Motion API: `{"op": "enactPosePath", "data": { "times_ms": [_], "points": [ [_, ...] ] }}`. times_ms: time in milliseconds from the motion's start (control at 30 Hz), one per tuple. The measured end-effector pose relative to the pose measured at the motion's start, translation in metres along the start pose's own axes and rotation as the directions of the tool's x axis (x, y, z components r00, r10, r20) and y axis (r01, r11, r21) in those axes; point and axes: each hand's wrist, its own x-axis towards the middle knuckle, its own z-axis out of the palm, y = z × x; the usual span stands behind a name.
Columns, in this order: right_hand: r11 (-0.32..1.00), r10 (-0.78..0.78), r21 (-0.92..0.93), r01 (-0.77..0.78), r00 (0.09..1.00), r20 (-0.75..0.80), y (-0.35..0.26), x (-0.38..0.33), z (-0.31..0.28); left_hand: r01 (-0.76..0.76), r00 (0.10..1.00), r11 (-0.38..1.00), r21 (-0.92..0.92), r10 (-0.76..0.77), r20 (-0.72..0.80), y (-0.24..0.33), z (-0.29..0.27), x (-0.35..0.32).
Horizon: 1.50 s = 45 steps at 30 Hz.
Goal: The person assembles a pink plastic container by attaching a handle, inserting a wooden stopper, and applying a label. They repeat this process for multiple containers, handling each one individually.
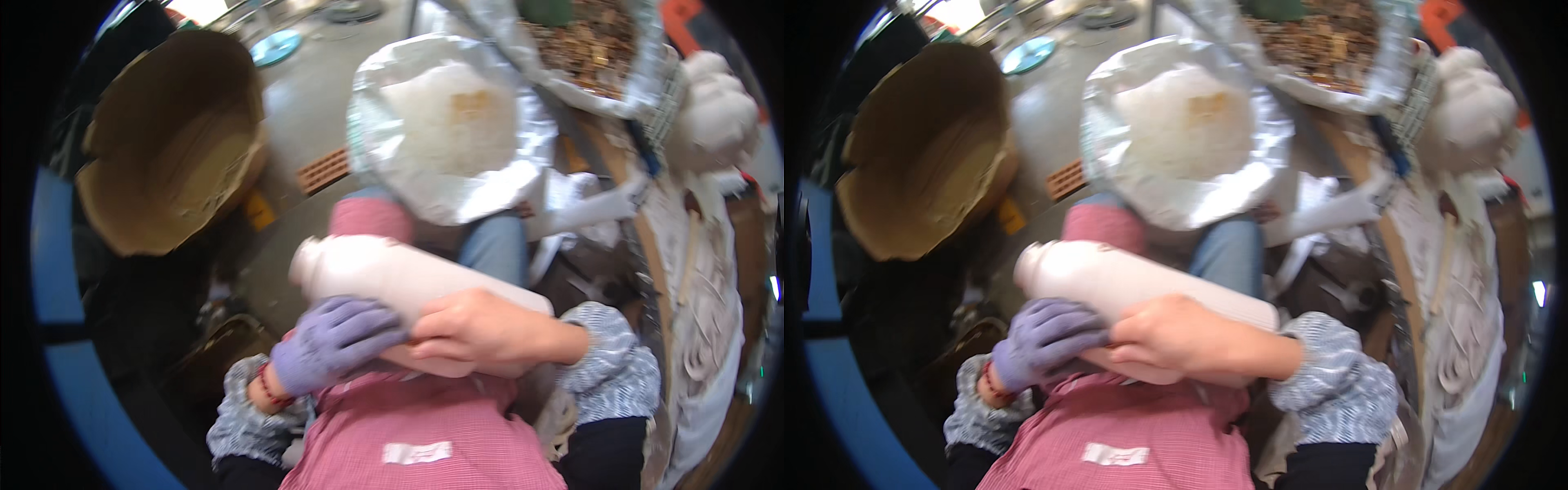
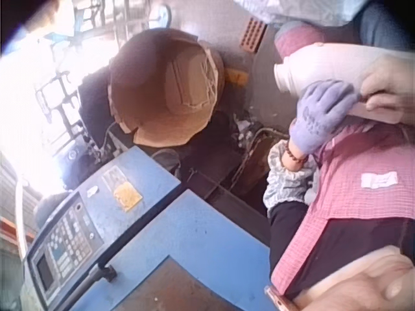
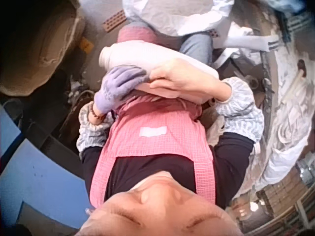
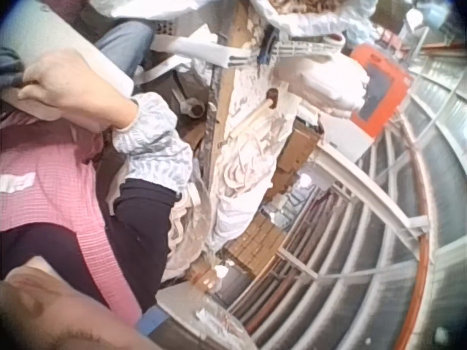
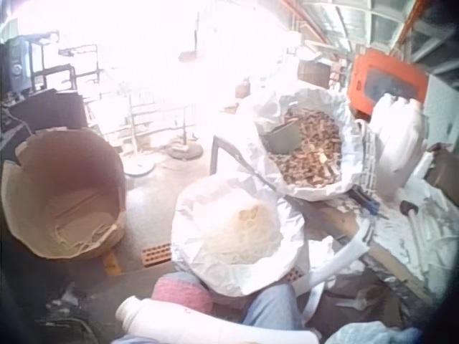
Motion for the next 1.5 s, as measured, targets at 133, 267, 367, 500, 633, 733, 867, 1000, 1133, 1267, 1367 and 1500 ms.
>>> {"op": "enactPosePath", "data": {
  "times_ms": [133, 267, 367, 500, 633, 733, 867, 1000, 1133, 1267, 1367, 1500],
  "points": [
    [0.824, -0.224, -0.566, -0.024, 0.904, -0.365, -0.014, -0.019, 0.014, 0.009, 0.989, 0.998, 0.070, 0.002, -0.146, -0.001, 0.003, 0.030],
    [0.859, -0.221, -0.504, -0.094, 0.819, -0.530, 0.015, -0.077, -0.002, -0.016, 0.999, 1.000, -0.003, 0.016, -0.049, -0.007, 0.001, 0.087],
    [0.954, 0.219, -0.002, -0.299, 0.704, -0.676, 0.015, -0.157, -0.015, 0.334, 0.941, 0.813, -0.477, -0.318, 0.118, -0.022, -0.006, 0.093],
    [0.927, 0.350, 0.219, -0.304, 0.496, -0.795, 0.030, -0.186, 0.016, 0.246, 0.969, 0.809, -0.533, -0.225, 0.106, -0.020, 0.042, 0.124],
    [0.880, 0.463, 0.368, -0.299, 0.378, -0.802, 0.036, -0.214, 0.043, 0.288, 0.957, 0.744, -0.603, -0.192, 0.219, -0.024, 0.069, 0.149],
    [0.824, 0.565, 0.531, -0.198, 0.231, -0.792, 0.056, -0.269, 0.072, 0.437, 0.899, 0.690, -0.577, -0.356, 0.255, -0.023, 0.089, 0.163],
    [0.036, 0.627, 0.638, -0.769, -0.480, -0.614, 0.088, -0.439, 0.195, 0.225, 0.972, 0.954, -0.198, -0.234, -0.023, -0.100, 0.102, 0.128],
    [-0.322, 0.512, 0.418, -0.850, -0.528, -0.678, 0.120, -0.466, 0.278, 0.484, 0.808, 0.618, -0.620, -0.587, 0.046, -0.122, 0.113, 0.105],
    [-0.055, 0.509, 0.591, -0.805, -0.532, -0.677, 0.123, -0.491, 0.291, 0.385, 0.748, 0.556, -0.737, -0.655, -0.104, -0.137, 0.120, 0.081],
    [0.179, 0.614, 0.670, -0.721, -0.450, -0.648, 0.095, -0.451, 0.262, 0.420, 0.733, 0.595, -0.685, -0.667, -0.131, -0.144, 0.093, 0.052],
    [-0.112, 0.782, 0.304, -0.946, -0.273, -0.560, 0.101, -0.449, 0.280, 0.415, 0.765, 0.708, -0.572, -0.612, -0.201, -0.152, 0.088, 0.039],
    [-0.210, 0.810, 0.483, -0.850, -0.428, -0.402, 0.079, -0.421, 0.273, 0.396, 0.694, 0.636, -0.662, -0.680, -0.238, -0.153, 0.080, 0.029]
  ]
}}
